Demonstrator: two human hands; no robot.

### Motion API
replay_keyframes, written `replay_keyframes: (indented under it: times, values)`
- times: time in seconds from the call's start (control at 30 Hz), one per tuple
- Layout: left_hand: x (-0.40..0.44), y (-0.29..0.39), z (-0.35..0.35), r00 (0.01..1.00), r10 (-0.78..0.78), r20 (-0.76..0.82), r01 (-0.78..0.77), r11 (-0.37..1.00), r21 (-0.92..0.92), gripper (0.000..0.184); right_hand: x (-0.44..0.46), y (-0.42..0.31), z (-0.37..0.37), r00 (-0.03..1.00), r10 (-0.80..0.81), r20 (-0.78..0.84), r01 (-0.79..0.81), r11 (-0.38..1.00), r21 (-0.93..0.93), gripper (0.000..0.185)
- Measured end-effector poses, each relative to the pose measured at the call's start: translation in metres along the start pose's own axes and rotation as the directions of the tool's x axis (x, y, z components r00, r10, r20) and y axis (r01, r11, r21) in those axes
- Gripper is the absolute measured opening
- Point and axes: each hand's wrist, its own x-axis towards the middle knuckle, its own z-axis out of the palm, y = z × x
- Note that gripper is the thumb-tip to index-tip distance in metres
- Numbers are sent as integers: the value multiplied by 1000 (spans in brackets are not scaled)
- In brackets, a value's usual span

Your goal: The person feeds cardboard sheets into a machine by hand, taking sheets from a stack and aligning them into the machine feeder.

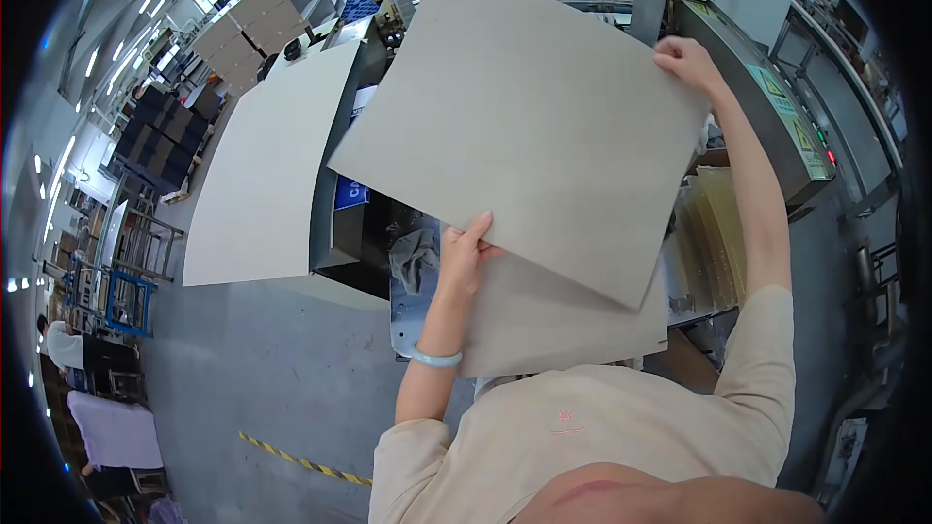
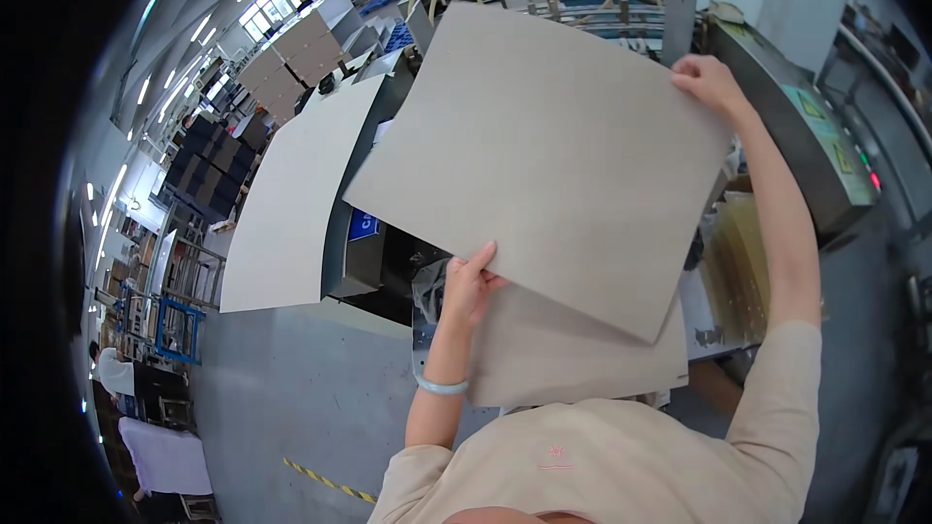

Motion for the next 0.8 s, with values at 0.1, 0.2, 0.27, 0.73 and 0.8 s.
replay_keyframes:
  times: [0.1, 0.2, 0.27, 0.73, 0.8]
  values:
    - [25, -18, 19, 996, -84, 1, 83, 988, -133, 22, 8, -20, 16, 904, -229, -362, 81, 921, -382, 32]
    - [44, -32, 40, 994, -106, -4, 103, 972, -211, 23, -2, -36, 40, 866, -374, -331, 298, 919, -259, 28]
    - [52, -38, 54, 993, -114, -14, 106, 957, -271, 23, -37, -66, 62, 962, -235, -139, 245, 968, 55, 17]
    - [81, -69, 80, 973, -199, 114, 230, 855, -465, 18, -173, -83, 168, 761, 228, 607, -640, 117, 759, 14]
    - [85, -73, 77, 970, -195, 143, 240, 852, -465, 18, -169, -76, 173, 779, 262, 569, -599, 46, 799, 15]
